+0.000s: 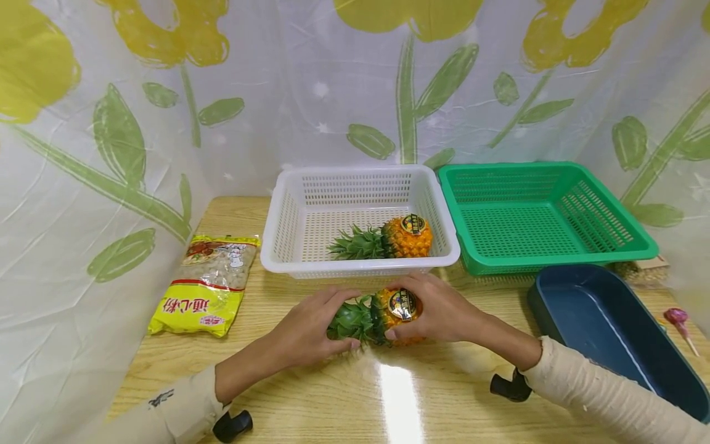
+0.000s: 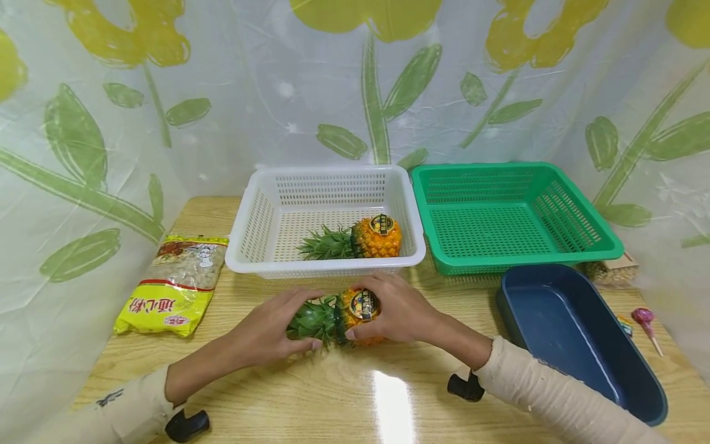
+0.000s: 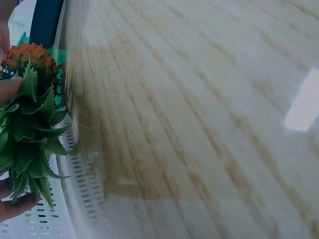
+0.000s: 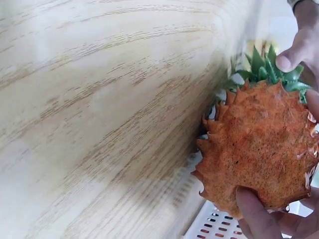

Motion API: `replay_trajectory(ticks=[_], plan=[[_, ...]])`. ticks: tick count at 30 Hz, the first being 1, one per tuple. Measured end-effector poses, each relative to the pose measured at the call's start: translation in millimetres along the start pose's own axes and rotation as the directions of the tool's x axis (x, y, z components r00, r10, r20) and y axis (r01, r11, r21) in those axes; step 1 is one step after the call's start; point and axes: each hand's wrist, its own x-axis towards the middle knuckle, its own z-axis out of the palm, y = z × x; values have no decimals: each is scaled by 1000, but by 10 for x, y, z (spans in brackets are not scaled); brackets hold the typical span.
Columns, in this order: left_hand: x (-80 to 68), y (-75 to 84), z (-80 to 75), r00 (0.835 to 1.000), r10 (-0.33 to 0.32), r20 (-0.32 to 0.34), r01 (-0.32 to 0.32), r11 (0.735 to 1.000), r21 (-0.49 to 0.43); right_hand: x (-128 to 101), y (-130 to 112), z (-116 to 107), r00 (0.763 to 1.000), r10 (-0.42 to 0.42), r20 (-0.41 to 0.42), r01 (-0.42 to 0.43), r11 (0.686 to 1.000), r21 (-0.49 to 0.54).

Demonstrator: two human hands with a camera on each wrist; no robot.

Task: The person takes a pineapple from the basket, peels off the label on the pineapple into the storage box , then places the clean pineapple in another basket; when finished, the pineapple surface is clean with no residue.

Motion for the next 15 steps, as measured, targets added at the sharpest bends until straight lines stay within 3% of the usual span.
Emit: replay_trajectory(ticks=[10,15], plan=[[-22,4,3,1000,-4,-8,4,1000,0,-43,83,-53,999,25,40,-32,983,181],[-28,15,-5,1000,-6,-6,6,1000,-1,-89,131,-72,999,50,3,-49,968,244]])
